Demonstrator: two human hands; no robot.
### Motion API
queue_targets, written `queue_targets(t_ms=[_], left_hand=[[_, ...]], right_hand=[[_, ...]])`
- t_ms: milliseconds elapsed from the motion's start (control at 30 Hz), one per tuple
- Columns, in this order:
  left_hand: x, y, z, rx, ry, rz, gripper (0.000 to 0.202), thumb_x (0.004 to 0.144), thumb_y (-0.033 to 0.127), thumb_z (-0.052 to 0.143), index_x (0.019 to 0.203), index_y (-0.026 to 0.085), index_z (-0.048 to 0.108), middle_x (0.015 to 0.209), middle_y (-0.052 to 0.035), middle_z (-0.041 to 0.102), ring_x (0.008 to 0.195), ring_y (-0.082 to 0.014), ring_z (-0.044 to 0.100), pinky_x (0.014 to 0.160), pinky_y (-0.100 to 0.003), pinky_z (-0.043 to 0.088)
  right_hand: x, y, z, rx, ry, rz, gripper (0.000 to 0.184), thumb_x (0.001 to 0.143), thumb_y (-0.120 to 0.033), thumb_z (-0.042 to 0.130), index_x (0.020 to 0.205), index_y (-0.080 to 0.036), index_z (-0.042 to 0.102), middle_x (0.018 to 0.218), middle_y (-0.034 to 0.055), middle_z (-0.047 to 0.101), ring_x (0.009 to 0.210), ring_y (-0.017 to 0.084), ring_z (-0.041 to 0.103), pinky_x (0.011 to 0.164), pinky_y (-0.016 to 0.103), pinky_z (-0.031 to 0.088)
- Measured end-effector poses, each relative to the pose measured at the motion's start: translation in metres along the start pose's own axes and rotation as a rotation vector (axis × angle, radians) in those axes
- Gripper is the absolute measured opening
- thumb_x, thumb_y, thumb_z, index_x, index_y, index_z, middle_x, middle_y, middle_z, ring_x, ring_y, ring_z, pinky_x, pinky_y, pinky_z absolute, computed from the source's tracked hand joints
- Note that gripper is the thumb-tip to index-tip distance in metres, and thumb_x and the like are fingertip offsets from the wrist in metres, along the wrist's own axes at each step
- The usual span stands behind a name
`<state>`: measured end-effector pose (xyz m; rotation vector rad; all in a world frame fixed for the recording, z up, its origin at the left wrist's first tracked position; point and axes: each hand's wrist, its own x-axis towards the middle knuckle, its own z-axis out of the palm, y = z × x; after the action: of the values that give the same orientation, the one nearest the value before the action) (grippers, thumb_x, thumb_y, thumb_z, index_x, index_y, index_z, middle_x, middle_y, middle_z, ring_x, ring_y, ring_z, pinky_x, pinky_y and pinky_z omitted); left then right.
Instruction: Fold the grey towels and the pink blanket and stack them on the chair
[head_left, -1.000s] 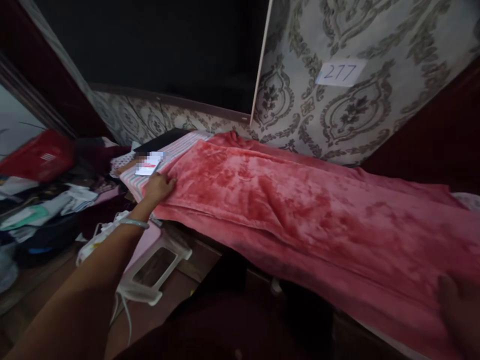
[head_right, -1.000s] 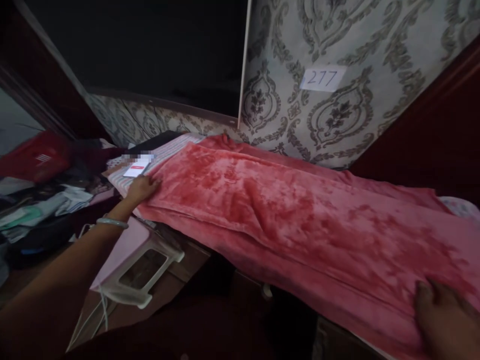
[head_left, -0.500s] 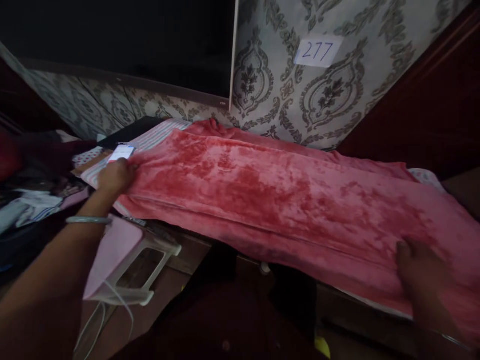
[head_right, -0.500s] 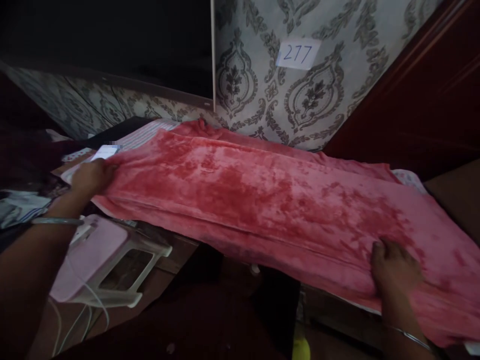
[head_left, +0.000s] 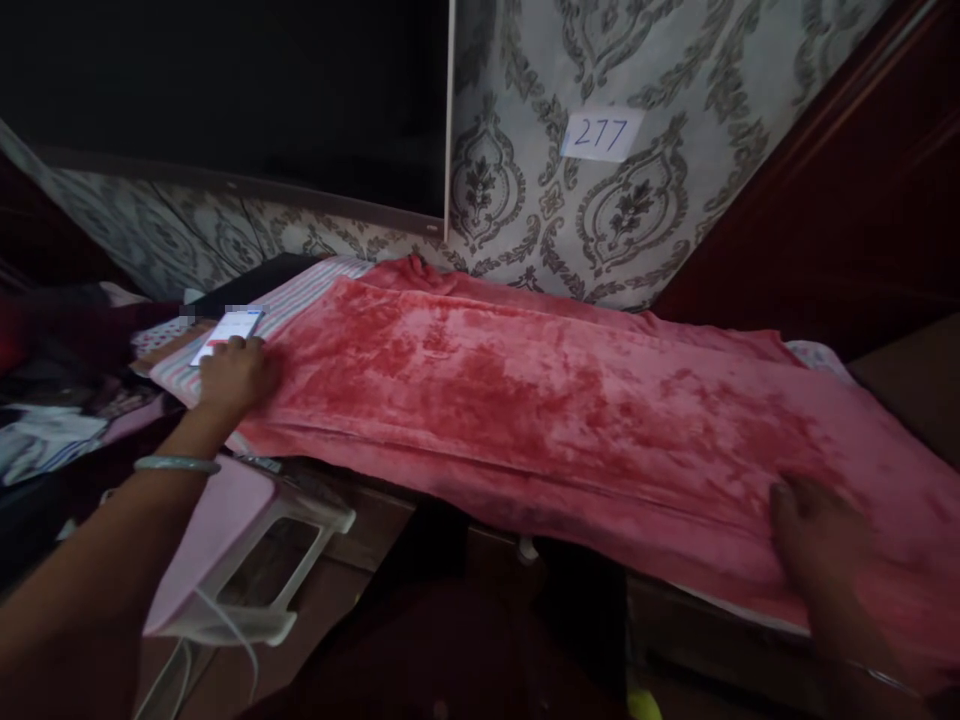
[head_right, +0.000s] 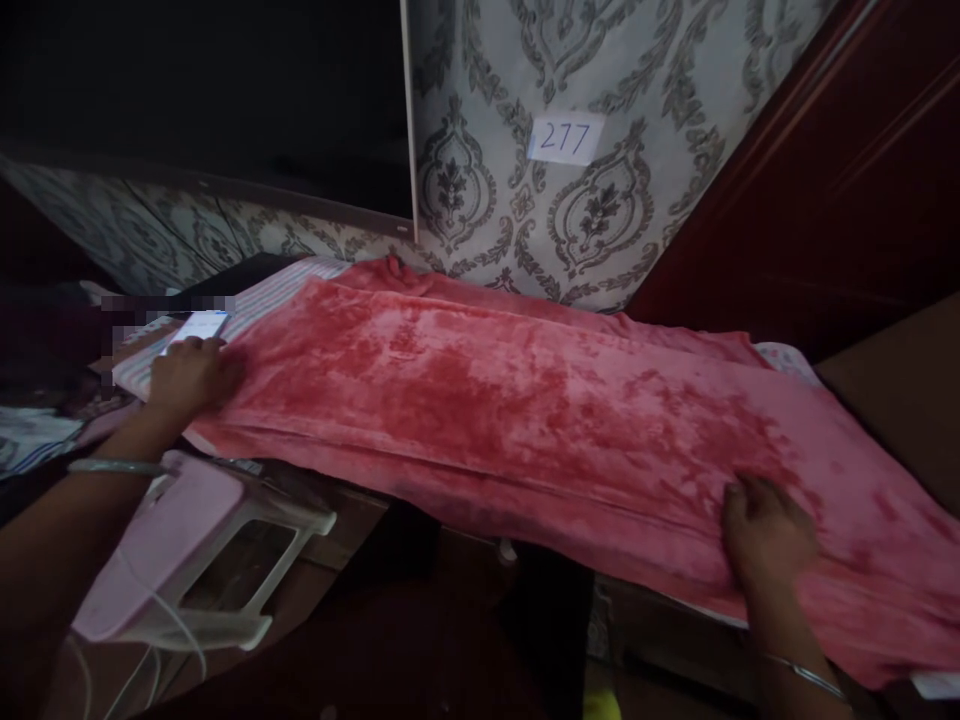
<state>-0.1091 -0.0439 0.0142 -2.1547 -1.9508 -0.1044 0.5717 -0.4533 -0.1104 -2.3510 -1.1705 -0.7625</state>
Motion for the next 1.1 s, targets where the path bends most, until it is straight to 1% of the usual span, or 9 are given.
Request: queue_targets(t_ms=[67,167,267,400,533,700,867,933,1100], left_hand=[[-0.012,0.015,-0.002,-0.07,0.089,0.269,0.058,0.096,0.044,0.041,0.133,0.003,0.058,0.135,-0.0268,0.06,0.124,-0.0369,0.056,0.103,-0.051,0.046],[-0.038,0.044,0.007,-0.256,0.021,0.749,0.065,0.095,0.058,0.046,0.137,0.011,0.059,0.142,-0.0202,0.059,0.133,-0.0325,0.053,0.114,-0.046,0.041],[-0.059,0.066,0.02,-0.322,-0.004,0.953,0.063,0.095,0.058,0.052,0.144,0.019,0.058,0.15,-0.0166,0.057,0.139,-0.0327,0.051,0.116,-0.047,0.042],[-0.063,0.073,0.028,-0.303,-0.017,0.97,0.045,0.1,0.036,0.045,0.138,0.021,0.065,0.146,-0.0146,0.062,0.136,-0.0292,0.057,0.113,-0.044,0.047],[-0.057,0.072,0.024,-0.354,-0.058,0.944,0.048,0.095,0.019,0.041,0.135,0.021,0.067,0.146,-0.0113,0.063,0.134,-0.0241,0.059,0.112,-0.038,0.048],[-0.037,0.081,0.008,-0.508,-0.143,0.825,0.051,0.089,0.015,0.039,0.129,0.021,0.07,0.128,-0.0063,0.074,0.116,-0.0207,0.07,0.103,-0.033,0.054],[-0.023,0.083,-0.007,-0.48,0.205,0.648,0.051,0.088,0.015,0.042,0.132,0.019,0.069,0.136,-0.0107,0.07,0.125,-0.0268,0.065,0.108,-0.043,0.051],[-0.027,0.08,0.002,-0.445,0.221,0.681,0.048,0.09,0.017,0.043,0.128,0.023,0.071,0.139,-0.0096,0.068,0.127,-0.027,0.064,0.108,-0.044,0.05],[-0.044,0.074,0.041,-0.38,0.038,0.812,0.041,0.092,0.016,0.044,0.117,0.024,0.076,0.13,-0.0112,0.072,0.122,-0.0297,0.066,0.107,-0.047,0.05]], right_hand=[[-0.003,-0.026,-0.009,0.089,-0.009,-0.037,0.067,0.1,-0.058,0.035,0.112,-0.006,0.075,0.111,0.0252,0.072,0.105,0.039,0.065,0.092,0.051,0.051],[-0.014,-0.072,-0.017,0.284,-0.113,-0.273,0.052,0.098,-0.058,0.046,0.121,-0.018,0.072,0.127,0.0167,0.068,0.117,0.034,0.063,0.102,0.051,0.051],[-0.024,-0.107,-0.017,0.391,-0.222,-0.52,0.047,0.099,-0.052,0.051,0.131,-0.023,0.068,0.137,0.0135,0.064,0.124,0.032,0.061,0.103,0.051,0.052],[-0.024,-0.12,-0.012,0.381,-0.251,-0.574,0.04,0.104,-0.038,0.043,0.128,-0.022,0.071,0.129,0.013,0.07,0.117,0.029,0.066,0.098,0.048,0.056],[-0.017,-0.117,-0.006,0.352,-0.278,-0.547,0.041,0.101,-0.029,0.039,0.121,-0.022,0.075,0.124,0.0124,0.072,0.113,0.028,0.068,0.096,0.047,0.058],[-0.003,-0.124,-0.016,0.308,-0.272,-0.486,0.042,0.094,-0.02,0.04,0.117,-0.02,0.075,0.112,0.0108,0.076,0.1,0.027,0.073,0.086,0.043,0.062],[0.005,-0.134,-0.035,0.3,0.103,-0.348,0.047,0.093,-0.011,0.04,0.13,-0.018,0.069,0.128,0.0096,0.072,0.117,0.026,0.068,0.104,0.044,0.055],[-0.004,-0.132,-0.03,0.306,0.085,-0.384,0.045,0.095,-0.013,0.041,0.13,-0.019,0.07,0.129,0.0092,0.072,0.12,0.025,0.067,0.107,0.045,0.053],[-0.035,-0.118,0.001,0.323,-0.146,-0.431,0.044,0.097,-0.02,0.041,0.128,-0.021,0.072,0.126,0.009,0.073,0.125,0.028,0.064,0.105,0.051,0.055]])
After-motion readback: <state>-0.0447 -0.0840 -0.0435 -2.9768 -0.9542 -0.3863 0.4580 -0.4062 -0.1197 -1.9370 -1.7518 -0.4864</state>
